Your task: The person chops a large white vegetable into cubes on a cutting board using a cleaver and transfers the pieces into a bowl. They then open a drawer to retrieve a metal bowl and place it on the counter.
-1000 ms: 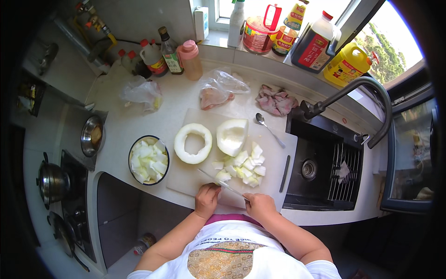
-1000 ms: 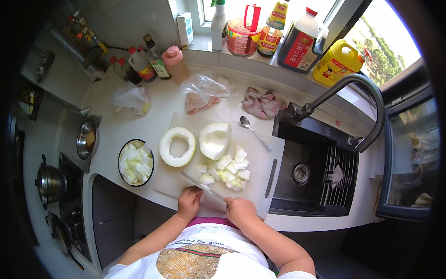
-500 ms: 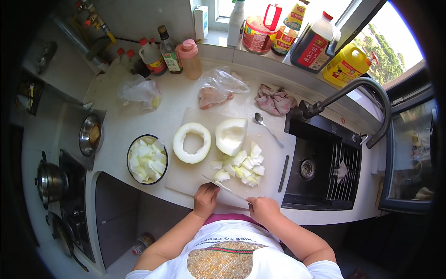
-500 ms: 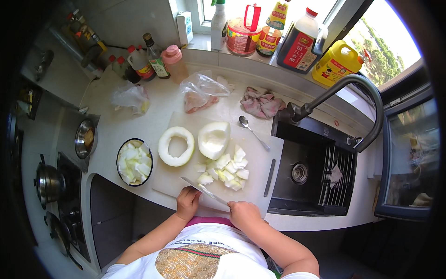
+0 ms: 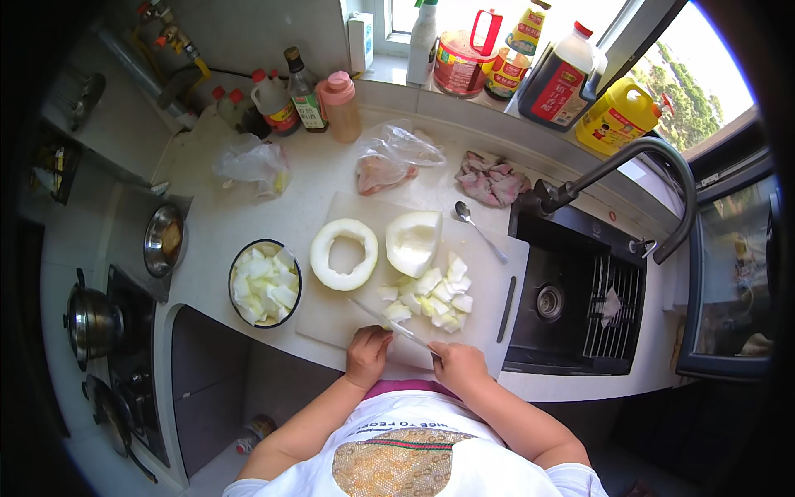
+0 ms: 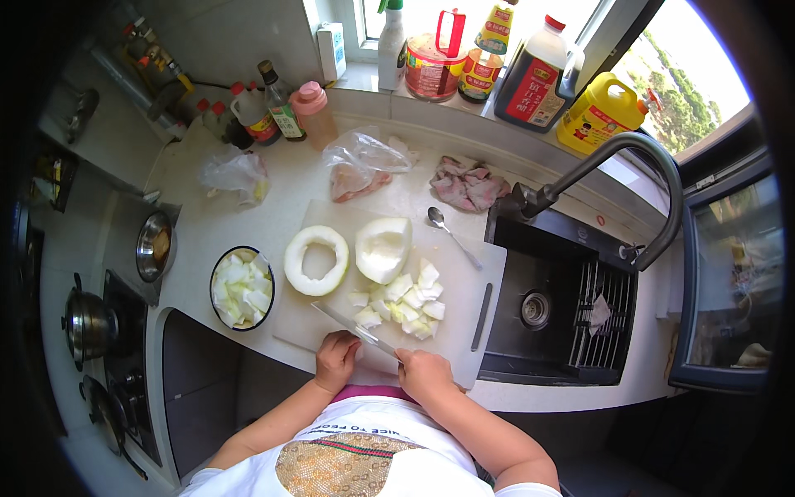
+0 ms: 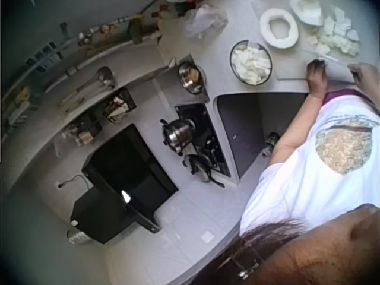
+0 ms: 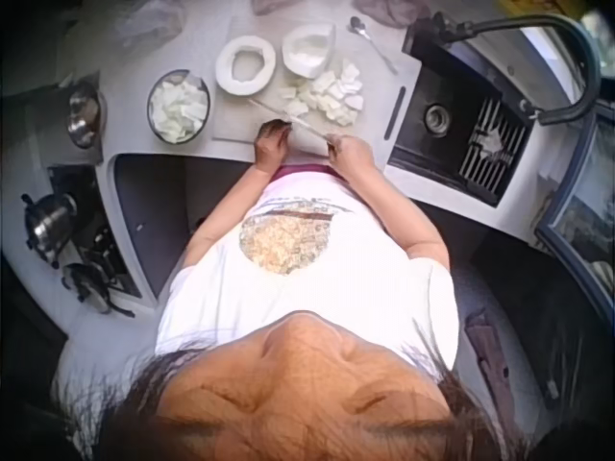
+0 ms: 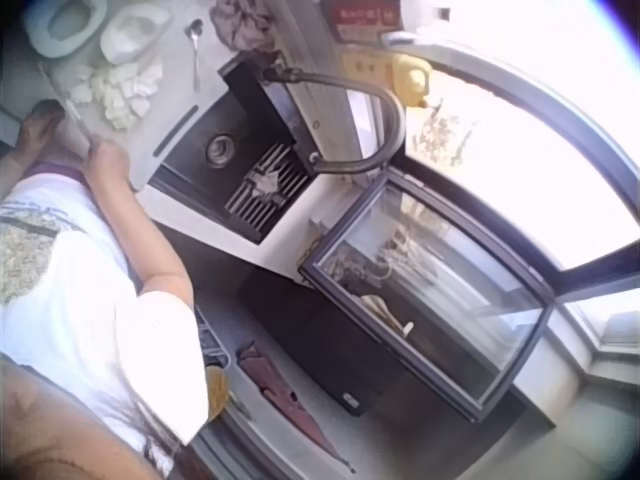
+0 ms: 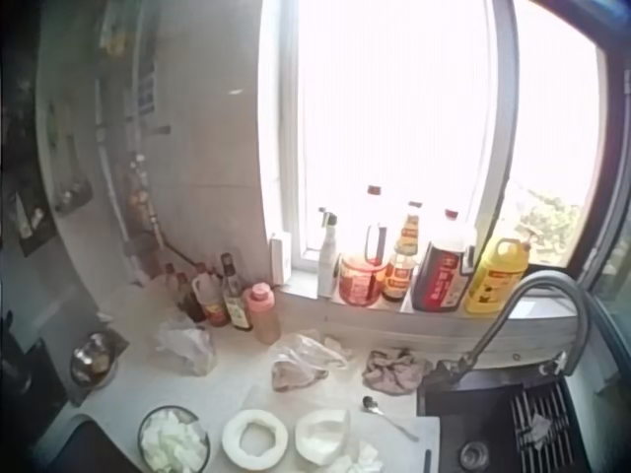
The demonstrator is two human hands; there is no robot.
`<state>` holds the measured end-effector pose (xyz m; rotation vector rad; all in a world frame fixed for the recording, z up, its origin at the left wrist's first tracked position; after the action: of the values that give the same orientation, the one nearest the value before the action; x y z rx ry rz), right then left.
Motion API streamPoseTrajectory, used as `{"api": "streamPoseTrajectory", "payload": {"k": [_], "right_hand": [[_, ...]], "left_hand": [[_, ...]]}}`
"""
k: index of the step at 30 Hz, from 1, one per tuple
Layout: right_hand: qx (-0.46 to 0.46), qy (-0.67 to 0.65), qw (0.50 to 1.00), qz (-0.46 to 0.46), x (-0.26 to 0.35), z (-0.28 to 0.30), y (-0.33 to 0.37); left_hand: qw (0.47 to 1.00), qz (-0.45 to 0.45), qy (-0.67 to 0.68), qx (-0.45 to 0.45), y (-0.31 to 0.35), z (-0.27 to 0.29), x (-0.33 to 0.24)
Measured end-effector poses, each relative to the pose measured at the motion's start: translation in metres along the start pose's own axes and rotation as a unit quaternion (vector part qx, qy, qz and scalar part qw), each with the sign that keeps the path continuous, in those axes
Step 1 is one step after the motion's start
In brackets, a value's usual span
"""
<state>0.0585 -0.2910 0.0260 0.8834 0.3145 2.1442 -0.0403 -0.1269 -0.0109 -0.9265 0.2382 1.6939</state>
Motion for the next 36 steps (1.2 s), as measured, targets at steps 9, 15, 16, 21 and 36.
{"api": "streamPoseTrajectory", "payload": {"k": [9, 15, 16, 21, 36], "right_hand": [[0.069, 0.053, 0.996, -0.004, -0.007, 0.021, 0.03], [0.09, 0.069, 0.993, -0.027, 0.001, 0.013, 0.018], [0.095, 0.067, 0.993, -0.027, 0.004, 0.011, 0.013], [0.115, 0.072, 0.99, -0.03, 0.005, -0.018, -0.026], [0.051, 0.045, 0.998, -0.006, 0.0, 0.02, 0.03]], "left_hand": [[1.0, 0.014, 0.01, 0.013, 0.0, -0.001, 0.001], [1.0, 0.013, 0.001, 0.01, 0.004, -0.002, 0.004], [1.0, 0.013, 0.003, 0.006, 0.004, -0.002, 0.004], [1.0, 0.018, 0.007, 0.012, 0.003, -0.001, 0.0], [1.0, 0.015, -0.005, 0.009, 0.0, -0.005, 0.003]]}}
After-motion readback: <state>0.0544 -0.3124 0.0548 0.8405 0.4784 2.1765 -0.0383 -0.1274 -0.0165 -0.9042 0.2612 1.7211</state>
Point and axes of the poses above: each hand's wrist, its own y-axis away from the middle knuckle, its own z-axis out of the back of the hand, x = y × z, the point moved 5 cm from there along -y, towards the middle knuckle, and after that the axes turned 7 degrees about x, right-handed, at the moved point
